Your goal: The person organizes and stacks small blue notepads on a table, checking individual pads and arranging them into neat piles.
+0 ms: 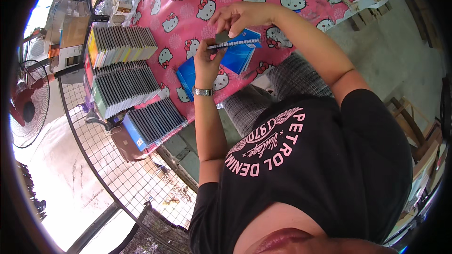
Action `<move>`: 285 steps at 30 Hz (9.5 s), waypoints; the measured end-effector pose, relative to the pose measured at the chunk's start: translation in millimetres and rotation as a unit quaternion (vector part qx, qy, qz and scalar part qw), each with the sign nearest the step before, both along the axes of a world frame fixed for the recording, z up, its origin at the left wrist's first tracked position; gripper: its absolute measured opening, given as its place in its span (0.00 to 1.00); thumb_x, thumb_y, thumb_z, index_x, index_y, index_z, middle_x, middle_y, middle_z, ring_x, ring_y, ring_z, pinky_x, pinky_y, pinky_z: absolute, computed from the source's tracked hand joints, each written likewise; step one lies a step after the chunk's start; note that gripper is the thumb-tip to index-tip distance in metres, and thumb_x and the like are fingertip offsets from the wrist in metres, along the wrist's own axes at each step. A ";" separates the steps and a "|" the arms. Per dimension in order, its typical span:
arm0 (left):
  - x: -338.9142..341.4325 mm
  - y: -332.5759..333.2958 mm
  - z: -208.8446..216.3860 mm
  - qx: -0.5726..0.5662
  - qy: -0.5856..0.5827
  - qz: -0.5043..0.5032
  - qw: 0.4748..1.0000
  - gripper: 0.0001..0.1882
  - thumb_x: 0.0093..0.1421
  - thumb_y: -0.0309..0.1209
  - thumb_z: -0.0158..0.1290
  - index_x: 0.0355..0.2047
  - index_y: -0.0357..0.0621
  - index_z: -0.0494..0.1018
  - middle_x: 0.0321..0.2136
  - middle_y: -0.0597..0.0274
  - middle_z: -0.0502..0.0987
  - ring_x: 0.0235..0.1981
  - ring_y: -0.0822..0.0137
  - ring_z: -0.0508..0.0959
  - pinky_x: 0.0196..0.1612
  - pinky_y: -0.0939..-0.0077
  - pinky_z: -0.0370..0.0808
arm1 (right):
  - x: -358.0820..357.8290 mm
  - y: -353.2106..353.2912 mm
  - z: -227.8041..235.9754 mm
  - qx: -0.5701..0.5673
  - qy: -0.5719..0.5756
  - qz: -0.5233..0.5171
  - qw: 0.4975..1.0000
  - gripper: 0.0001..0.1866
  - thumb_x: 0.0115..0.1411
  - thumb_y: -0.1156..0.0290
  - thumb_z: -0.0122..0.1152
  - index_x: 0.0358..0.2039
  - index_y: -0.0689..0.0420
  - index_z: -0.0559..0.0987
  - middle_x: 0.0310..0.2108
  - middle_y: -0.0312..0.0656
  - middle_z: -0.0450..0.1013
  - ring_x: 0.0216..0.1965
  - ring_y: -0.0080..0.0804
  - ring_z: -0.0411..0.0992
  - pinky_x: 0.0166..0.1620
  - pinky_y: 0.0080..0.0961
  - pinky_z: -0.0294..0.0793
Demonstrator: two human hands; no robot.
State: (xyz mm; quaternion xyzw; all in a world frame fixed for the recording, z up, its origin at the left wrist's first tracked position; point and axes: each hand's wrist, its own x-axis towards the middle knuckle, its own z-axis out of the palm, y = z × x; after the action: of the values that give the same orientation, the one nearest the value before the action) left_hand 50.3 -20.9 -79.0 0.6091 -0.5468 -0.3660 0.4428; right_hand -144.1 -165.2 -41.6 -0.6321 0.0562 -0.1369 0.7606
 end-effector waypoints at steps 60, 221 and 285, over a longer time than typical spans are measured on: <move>-13.5 53.4 23.0 -0.139 0.024 0.440 0.887 0.14 0.53 0.17 0.55 0.42 0.32 0.75 0.35 0.49 0.77 0.33 0.54 0.77 0.35 0.66 0.77 | 17.0 78.2 -10.7 -0.226 0.063 -0.422 0.876 0.16 0.52 0.61 0.66 0.38 0.56 0.79 0.39 0.45 0.75 0.47 0.41 0.71 0.50 0.36 0.69; -23.7 15.4 -3.6 -0.105 -0.471 -0.142 0.864 0.25 0.47 0.36 0.62 0.48 0.54 0.74 0.47 0.62 0.74 0.46 0.56 0.72 0.49 0.60 0.67 | -82.3 35.4 -41.5 0.051 0.152 -0.219 0.963 0.23 0.59 0.63 0.59 0.53 0.59 0.74 0.49 0.41 0.73 0.50 0.28 0.70 0.54 0.27 0.67; -38.7 -12.9 -11.9 -0.033 0.173 0.121 0.977 0.07 0.60 0.24 0.57 0.34 0.30 0.76 0.28 0.63 0.77 0.29 0.73 0.79 0.31 0.81 0.77 | 2.9 29.9 -14.8 -0.557 0.252 -0.249 0.751 0.15 0.58 0.60 0.59 0.47 0.41 0.78 0.52 0.30 0.70 0.61 0.28 0.61 0.66 0.59 0.34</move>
State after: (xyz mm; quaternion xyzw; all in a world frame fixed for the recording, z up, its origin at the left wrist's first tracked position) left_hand 11.6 -33.8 -90.9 0.5836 -0.3956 -0.3914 0.5913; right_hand -141.2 -135.3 -56.4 -0.9188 0.3155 -0.1640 0.1714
